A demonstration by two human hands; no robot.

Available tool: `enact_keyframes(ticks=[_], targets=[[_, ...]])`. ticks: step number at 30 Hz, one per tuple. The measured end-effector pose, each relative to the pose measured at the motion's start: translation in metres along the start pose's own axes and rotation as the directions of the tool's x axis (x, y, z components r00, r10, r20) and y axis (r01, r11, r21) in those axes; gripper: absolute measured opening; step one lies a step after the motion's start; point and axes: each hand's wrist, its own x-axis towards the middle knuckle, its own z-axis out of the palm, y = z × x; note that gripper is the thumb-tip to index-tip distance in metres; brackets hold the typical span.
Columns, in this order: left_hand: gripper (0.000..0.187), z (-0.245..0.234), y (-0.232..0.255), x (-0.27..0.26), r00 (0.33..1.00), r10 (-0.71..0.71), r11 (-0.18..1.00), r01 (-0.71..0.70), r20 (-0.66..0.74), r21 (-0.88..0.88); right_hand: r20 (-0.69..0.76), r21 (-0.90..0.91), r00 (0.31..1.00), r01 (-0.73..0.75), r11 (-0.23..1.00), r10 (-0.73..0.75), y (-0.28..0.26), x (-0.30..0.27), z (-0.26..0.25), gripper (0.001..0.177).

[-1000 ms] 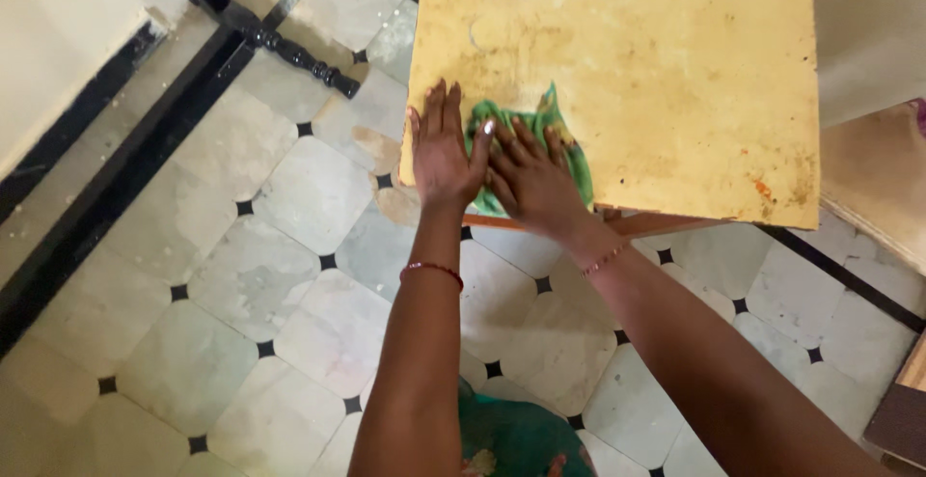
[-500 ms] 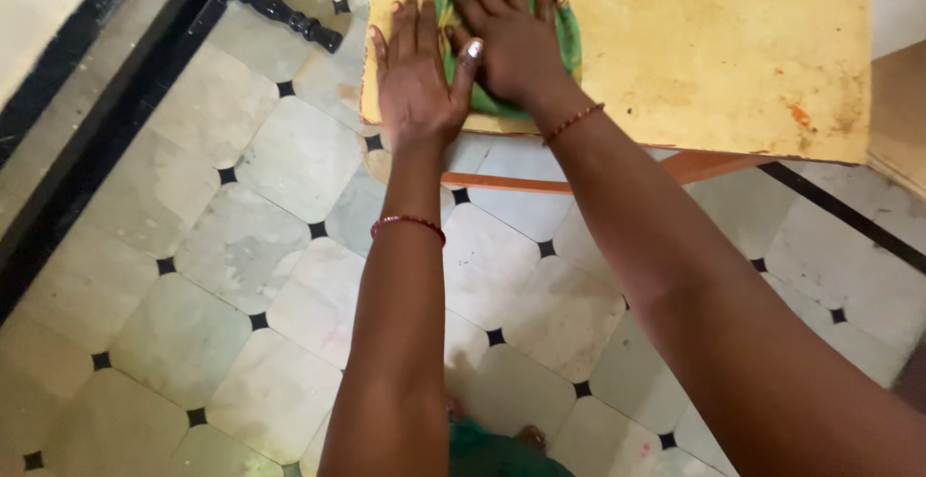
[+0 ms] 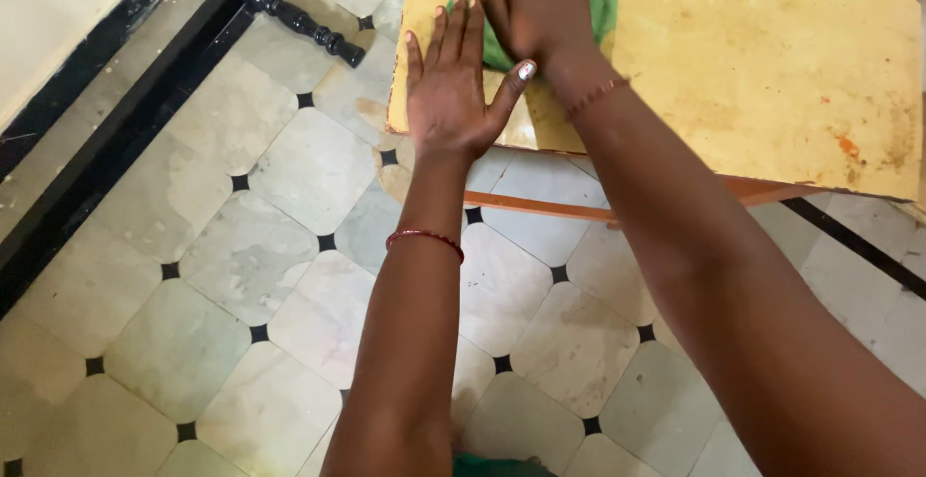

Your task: The person wipes a yellow table surface using a green cloth. They repeatedly dip the cloth into a white bucket of liquid and continue wiping the table in circular and back-and-forth motions.

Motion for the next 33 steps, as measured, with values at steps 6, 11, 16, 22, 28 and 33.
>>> enact_keyframes(ticks=[6, 11, 16, 22, 28, 33], targets=[[0.082, -0.002, 0.001, -0.003, 0.998, -0.016, 1.0, 0.017, 0.068, -0.006, 0.041, 0.095, 0.971, 0.229, 0.969, -0.234, 0.004, -0.097, -0.026, 0.054], [0.085, 0.003, -0.004, -0.005, 0.998, 0.012, 0.984, -0.024, -0.068, -0.176, 0.164, 0.235, 0.917, 0.322, 0.917, -0.364, 0.001, -0.153, -0.093, 0.054], [0.083, 0.01, -0.01, -0.007, 0.991, 0.035, 0.95, -0.074, -0.133, -0.304, 0.189, 0.12, 0.931, 0.293, 0.949, -0.311, 0.007, -0.119, -0.097, 0.042], [0.086, 0.012, -0.016, -0.007, 0.978, 0.001, 0.876, -0.103, -0.211, -0.47, 0.196, 0.013, 0.951, 0.242, 0.97, -0.24, 0.016, -0.043, -0.073, 0.043], [0.089, 0.02, -0.022, -0.003, 0.978, 0.01, 0.905, -0.098, -0.21, -0.414, 0.175, -0.078, 0.984, 0.035, 0.996, -0.021, 0.0, 0.009, -0.022, 0.054], [0.082, 0.027, -0.022, 0.006, 0.995, 0.021, 0.984, -0.037, -0.095, -0.177, 0.105, -0.04, 0.96, 0.265, 0.963, -0.26, -0.001, -0.08, -0.026, 0.051]])
